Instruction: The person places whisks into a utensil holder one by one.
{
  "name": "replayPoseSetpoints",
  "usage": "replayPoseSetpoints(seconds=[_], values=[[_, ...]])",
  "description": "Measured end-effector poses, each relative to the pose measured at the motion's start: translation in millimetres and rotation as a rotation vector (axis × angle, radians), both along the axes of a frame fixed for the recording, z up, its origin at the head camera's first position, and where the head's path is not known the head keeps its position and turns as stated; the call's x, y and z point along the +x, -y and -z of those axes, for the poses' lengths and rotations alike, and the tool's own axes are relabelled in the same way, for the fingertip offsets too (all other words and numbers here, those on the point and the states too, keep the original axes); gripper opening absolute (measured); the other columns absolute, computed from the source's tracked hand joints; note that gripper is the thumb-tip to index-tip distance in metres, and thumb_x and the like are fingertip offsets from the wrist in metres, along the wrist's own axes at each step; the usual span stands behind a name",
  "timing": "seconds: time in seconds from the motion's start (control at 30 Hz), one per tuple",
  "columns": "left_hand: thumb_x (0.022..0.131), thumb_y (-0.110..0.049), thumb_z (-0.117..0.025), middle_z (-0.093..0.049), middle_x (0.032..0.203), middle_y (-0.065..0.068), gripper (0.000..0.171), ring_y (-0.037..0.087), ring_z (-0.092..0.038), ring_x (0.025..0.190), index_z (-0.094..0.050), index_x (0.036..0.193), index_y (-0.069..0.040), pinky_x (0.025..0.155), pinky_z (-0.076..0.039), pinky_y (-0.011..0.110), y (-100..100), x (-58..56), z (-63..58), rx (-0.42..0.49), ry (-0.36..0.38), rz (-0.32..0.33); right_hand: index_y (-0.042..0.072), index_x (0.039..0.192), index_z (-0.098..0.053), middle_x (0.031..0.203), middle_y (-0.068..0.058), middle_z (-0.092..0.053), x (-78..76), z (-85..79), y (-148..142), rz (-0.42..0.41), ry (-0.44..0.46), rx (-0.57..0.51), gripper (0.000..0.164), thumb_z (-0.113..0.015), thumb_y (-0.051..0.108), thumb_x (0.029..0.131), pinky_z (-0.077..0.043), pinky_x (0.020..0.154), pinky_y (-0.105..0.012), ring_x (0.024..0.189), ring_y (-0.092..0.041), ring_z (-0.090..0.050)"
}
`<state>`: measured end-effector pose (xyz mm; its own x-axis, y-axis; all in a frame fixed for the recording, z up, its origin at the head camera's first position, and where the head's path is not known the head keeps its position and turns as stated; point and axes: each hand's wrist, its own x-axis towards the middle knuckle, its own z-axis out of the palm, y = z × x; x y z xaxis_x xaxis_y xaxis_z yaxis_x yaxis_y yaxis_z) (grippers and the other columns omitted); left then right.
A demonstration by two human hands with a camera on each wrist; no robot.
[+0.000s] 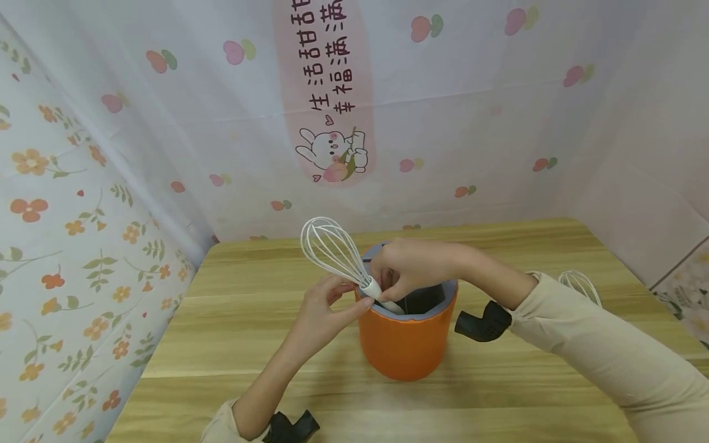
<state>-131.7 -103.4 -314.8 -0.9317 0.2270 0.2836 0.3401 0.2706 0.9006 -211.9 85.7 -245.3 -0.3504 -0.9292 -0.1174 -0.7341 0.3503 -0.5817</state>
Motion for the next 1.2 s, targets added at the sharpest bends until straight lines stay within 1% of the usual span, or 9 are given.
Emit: replayPoseSetpoints(seconds=[0.1,0.2,0.43,0.63,0.7,0.87,0.97,1.07,1.2], values=[[0.08,-0.011,-0.071,-0.058,0.115,0.0,0.032,0.015,-0.055,0.107,-0.064,0.111,-0.014,0.099,-0.037,0.045,2,-6.3,11.8,0.006,-0.002,0.005,0.011,0.078,-0.064,0.072,0.009,-0.063,0.9,0.8,1,0.003,-0.028,0.025,0.006,-0.068,0.008,0.081,-0.051,0.065,-0.02,0.068,-0.001,-0.06],[0.08,-0.014,-0.072,-0.059,0.113,-0.002,0.03,0.014,-0.056,0.104,-0.064,0.109,-0.015,0.098,-0.038,0.045,3,-8.0,15.4,0.008,-0.018,0.006,0.012,0.075,-0.064,0.07,0.009,-0.062,2.3,0.8,2,0.009,-0.044,0.047,0.007,-0.068,0.008,0.08,-0.05,0.062,-0.019,0.066,-0.001,-0.059],[0.08,-0.013,-0.072,-0.059,0.109,0.0,0.025,0.014,-0.056,0.104,-0.065,0.105,-0.012,0.098,-0.039,0.04,2,-6.3,11.9,0.012,-0.033,0.012,0.011,0.074,-0.066,0.065,0.01,-0.06,5.3,-1.0,2,0.029,-0.063,0.074,0.007,-0.068,0.009,0.08,-0.049,0.058,-0.019,0.061,-0.002,-0.056],[0.08,-0.015,-0.072,-0.058,0.115,0.001,0.03,0.016,-0.057,0.105,-0.064,0.11,-0.013,0.099,-0.038,0.041,2,-7.8,14.7,0.019,-0.031,0.021,0.01,0.076,-0.067,0.065,0.009,-0.061,5.3,-1.2,-5,0.065,-0.058,0.054,0.005,-0.068,0.011,0.081,-0.049,0.056,-0.019,0.058,-0.001,-0.056],[0.08,-0.015,-0.072,-0.058,0.114,0.002,0.029,0.018,-0.057,0.105,-0.064,0.108,-0.012,0.099,-0.038,0.042,1,-7.5,15.1,0.018,-0.028,0.014,0.01,0.077,-0.066,0.064,0.009,-0.06,5.2,-1.5,-7,0.076,-0.048,0.051,0.005,-0.068,0.012,0.081,-0.048,0.056,-0.019,0.057,-0.002,-0.055],[0.08,-0.013,-0.072,-0.058,0.109,0.004,0.026,0.02,-0.057,0.104,-0.064,0.105,-0.01,0.099,-0.037,0.043,1,-6.4,15.4,0.001,-0.014,-0.008,0.011,0.072,-0.063,0.059,0.009,-0.055,4.7,-2.1,-13,0.08,-0.058,0.041,0.012,-0.068,0.013,0.081,-0.044,0.05,-0.019,0.051,-0.003,-0.049],[0.08,-0.013,-0.072,-0.058,0.111,0.005,0.028,0.02,-0.057,0.105,-0.064,0.107,-0.009,0.099,-0.037,0.043,1,-5.9,15.6,0.0,-0.012,-0.01,0.01,0.072,-0.062,0.062,0.009,-0.057,5.1,-4.5,-19,0.089,-0.071,0.032,0.012,-0.069,0.013,0.081,-0.045,0.051,-0.02,0.054,-0.002,-0.051],[0.08,-0.013,-0.072,-0.057,0.112,0.005,0.03,0.02,-0.058,0.104,-0.064,0.109,-0.009,0.099,-0.037,0.043,1,-5.8,15.8,0.0,-0.011,-0.01,0.011,0.076,-0.062,0.067,0.009,-0.06,6.3,-7.5,-24,0.105,-0.075,0.035,0.009,-0.069,0.013,0.081,-0.049,0.057,-0.021,0.06,-0.003,-0.055],[0.08,-0.015,-0.072,-0.057,0.114,0.001,0.03,0.018,-0.057,0.105,-0.065,0.11,-0.013,0.099,-0.037,0.042,2,-5.3,15.0,-0.015,-0.003,-0.012,0.011,0.078,-0.066,0.069,0.007,-0.062,7.8,-9.5,-31,0.121,-0.058,0.056,0.004,-0.068,0.012,0.082,-0.05,0.061,-0.022,0.064,-0.003,-0.058]])
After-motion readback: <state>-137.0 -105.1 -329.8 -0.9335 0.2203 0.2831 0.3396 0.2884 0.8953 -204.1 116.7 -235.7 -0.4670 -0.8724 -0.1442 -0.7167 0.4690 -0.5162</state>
